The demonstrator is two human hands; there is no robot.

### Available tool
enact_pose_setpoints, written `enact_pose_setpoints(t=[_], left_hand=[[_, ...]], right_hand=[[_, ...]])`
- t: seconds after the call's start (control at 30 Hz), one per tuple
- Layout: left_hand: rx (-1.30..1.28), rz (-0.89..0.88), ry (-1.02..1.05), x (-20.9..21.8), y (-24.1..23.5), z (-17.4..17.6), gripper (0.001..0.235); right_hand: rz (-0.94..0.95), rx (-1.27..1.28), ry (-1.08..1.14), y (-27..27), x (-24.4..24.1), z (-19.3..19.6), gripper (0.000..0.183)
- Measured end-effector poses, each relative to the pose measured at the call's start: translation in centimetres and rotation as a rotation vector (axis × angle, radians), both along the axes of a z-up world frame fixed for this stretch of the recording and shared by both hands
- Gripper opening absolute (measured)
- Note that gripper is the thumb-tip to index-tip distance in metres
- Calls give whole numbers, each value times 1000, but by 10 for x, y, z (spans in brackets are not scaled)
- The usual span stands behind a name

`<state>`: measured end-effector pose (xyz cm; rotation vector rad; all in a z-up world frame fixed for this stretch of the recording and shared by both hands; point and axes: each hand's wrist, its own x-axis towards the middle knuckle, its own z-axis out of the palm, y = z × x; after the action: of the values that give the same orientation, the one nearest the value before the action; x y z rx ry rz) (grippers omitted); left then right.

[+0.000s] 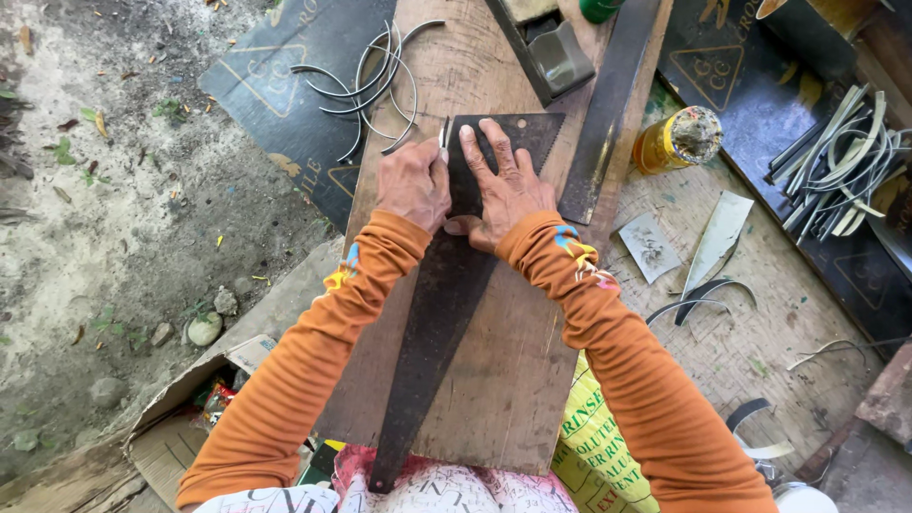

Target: The person uses a utility knife to score and cut a triangular metal piece on a wooden workbench. They repeatedly align the piece, score along its edges, and remove thin metal strips. The person also uses a hand plane on the workbench surface and organizes the cut metal strips into a small wooden box.

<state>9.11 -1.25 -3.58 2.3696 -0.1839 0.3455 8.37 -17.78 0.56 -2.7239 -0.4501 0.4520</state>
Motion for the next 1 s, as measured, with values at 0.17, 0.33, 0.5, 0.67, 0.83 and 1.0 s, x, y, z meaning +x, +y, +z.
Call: enact_pose_setpoints(t=[0.17, 0.33, 0.5, 0.67, 0.83, 1.0], left_hand=[[36, -3, 25, 4, -2, -15, 15], [38, 9, 64, 4, -1, -13, 16], [61, 0, 59, 5, -2, -14, 15], [106, -20, 29, 6, -4, -16, 14], [108, 21, 77, 4, -7, -14, 14], [100, 13, 102, 4, -6, -10, 15]], right_hand=[[-7, -5, 2, -1, 2, 0, 128], [-3, -2, -1, 0, 1, -1, 128], [-6, 7, -4, -1, 1, 0, 127], [-7, 8, 0, -1, 1, 0, 127], [-8, 1, 8, -2, 0, -1, 127], [1, 23, -18, -3, 1, -2, 127]])
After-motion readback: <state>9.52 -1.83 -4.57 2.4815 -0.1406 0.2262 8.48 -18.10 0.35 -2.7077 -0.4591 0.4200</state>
